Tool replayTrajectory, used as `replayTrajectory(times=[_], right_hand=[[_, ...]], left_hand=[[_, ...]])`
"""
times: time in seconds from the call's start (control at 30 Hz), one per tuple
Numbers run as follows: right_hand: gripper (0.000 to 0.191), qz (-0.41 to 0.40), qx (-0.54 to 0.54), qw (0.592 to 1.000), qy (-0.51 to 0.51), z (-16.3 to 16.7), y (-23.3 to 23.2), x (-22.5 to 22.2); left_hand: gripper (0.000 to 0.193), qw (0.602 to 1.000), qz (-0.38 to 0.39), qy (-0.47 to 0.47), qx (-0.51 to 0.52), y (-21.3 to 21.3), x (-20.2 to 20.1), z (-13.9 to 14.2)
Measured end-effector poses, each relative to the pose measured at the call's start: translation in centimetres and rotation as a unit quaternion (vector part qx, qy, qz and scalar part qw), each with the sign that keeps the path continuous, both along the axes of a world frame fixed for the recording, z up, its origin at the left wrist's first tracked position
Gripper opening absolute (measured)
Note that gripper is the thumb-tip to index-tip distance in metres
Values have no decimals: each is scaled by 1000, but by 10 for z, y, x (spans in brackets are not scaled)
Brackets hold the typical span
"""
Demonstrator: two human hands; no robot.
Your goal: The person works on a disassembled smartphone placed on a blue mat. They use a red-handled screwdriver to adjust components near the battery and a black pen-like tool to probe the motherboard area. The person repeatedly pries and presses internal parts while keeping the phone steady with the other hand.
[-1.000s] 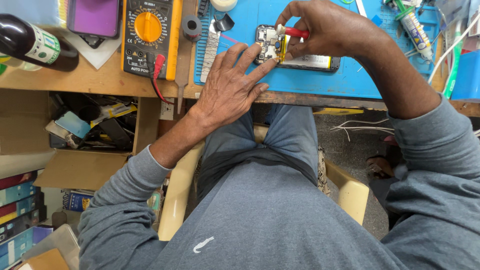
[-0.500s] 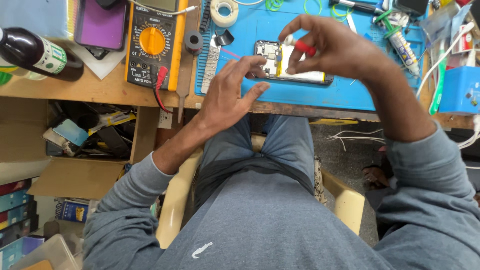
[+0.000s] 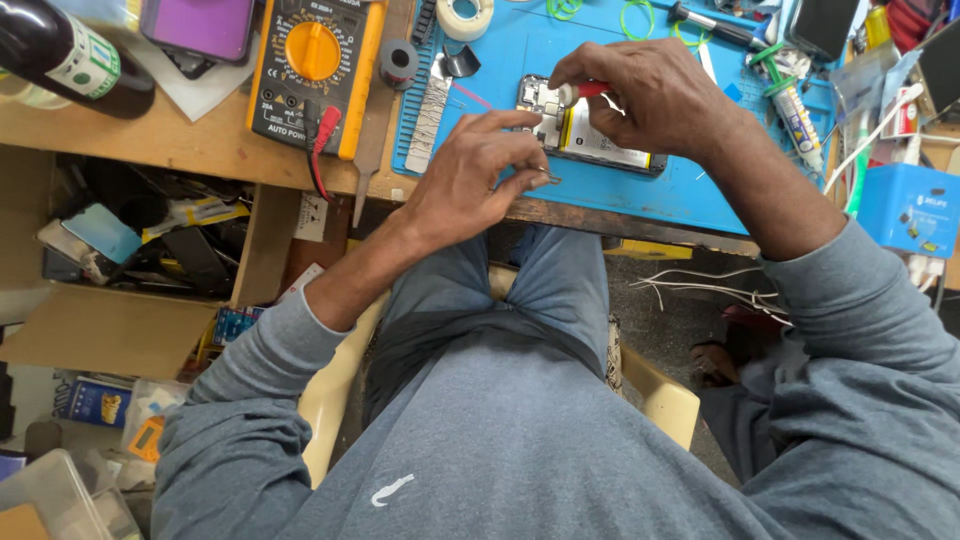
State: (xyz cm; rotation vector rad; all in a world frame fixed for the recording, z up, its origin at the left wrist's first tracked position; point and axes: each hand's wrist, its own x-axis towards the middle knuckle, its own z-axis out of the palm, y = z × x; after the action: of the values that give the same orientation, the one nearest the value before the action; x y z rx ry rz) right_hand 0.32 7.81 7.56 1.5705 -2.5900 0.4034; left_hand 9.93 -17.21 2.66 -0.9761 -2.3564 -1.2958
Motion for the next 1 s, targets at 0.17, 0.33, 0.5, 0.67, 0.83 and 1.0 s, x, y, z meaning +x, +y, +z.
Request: replayTrajectory(times=[0.17,0.33,0.5,0.67,0.83,1.0], right_hand=[[50,-14,87,996,32,2,-10,-6],[50,34,116,991,62,7,-16,-13],[49,68,122,989,44,13,-20,-19],[49,45,97,991,-80,10,-31,-26],[54,68,49,992,-95,6,-30,-31],[49,55,118,991,2,8,-17,-30]], left_hand=[[11,999,-13,-43,-3,0,-1,-4],[11,999,-8,-43,-2,1,-4,-5],[11,999,1,-52,-5,2,-4,-7],[12,998,4,-70,2,2,-5,-8],[13,998,5,-60,11,3,-4,-7],[13,998,6,-59,7,3,-5,-10]])
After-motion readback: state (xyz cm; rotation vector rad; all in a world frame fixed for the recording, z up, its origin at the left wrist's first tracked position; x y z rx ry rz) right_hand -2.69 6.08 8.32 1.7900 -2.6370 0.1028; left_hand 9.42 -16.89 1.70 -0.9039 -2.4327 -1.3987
